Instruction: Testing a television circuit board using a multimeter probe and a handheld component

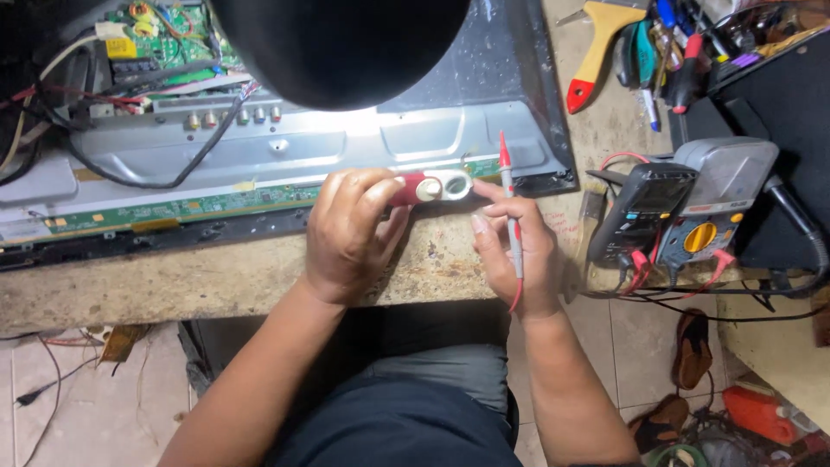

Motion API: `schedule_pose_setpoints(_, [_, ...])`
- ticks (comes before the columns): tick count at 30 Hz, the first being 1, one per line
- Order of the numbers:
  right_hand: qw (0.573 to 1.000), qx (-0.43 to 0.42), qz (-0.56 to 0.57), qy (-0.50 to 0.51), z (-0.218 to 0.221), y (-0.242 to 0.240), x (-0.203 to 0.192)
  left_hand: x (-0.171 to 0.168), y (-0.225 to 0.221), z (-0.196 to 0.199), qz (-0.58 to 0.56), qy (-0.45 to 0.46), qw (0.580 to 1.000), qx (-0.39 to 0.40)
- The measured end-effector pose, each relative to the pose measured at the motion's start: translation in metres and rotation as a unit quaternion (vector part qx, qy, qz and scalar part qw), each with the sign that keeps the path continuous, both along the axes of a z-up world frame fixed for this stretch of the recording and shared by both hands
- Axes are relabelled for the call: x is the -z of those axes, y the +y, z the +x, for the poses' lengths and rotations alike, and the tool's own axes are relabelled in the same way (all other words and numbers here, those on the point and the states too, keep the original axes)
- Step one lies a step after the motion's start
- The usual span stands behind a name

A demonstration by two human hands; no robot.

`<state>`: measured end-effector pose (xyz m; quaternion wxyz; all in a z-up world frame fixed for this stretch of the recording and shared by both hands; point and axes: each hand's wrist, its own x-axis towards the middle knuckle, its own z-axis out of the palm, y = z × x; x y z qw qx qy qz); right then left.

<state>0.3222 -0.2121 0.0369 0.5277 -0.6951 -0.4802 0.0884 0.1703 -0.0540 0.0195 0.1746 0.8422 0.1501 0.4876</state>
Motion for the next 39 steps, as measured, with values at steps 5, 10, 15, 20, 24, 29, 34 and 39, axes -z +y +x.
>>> schedule_pose_setpoints(5, [1.000,-0.012,0.004,0.025,-0.0033,0.0003,0.0018,0.0036,0.0004,-0.0033,-0.012,0.014,1.000,-0.003])
schedule_pose_setpoints(10, [0.999,-0.005,0.002,0.032,-0.0042,0.0005,-0.0013,0.0042,-0.0009,-0.0025,-0.021,0.016,1.000,0.001])
schedule_pose_setpoints(15, [0.999,-0.005,-0.002,0.033,-0.0034,0.0010,-0.0009,0.0002,-0.0029,-0.0028,-0.030,0.021,0.999,0.003])
schedule_pose_setpoints(20, [0.999,-0.006,-0.005,0.033,-0.0028,0.0006,-0.0015,0.0033,-0.0015,-0.0022,-0.029,0.020,0.999,0.004])
schedule_pose_setpoints(24, [0.999,-0.008,-0.006,0.031,-0.0027,0.0012,-0.0016,0.0023,-0.0009,-0.0018,-0.027,0.016,0.999,0.005])
schedule_pose_setpoints(29, [0.999,-0.008,-0.009,0.032,-0.0030,0.0010,-0.0020,-0.0017,-0.0005,-0.0031,-0.029,0.013,0.999,0.009])
schedule_pose_setpoints(34, [0.999,-0.013,-0.010,0.030,-0.0017,0.0009,-0.0003,-0.0021,-0.0008,-0.0032,-0.029,0.011,0.999,0.008])
schedule_pose_setpoints(39, [0.999,-0.006,-0.005,0.039,-0.0019,0.0011,0.0018,-0.0019,-0.0008,-0.0034,-0.030,0.017,0.999,0.006])
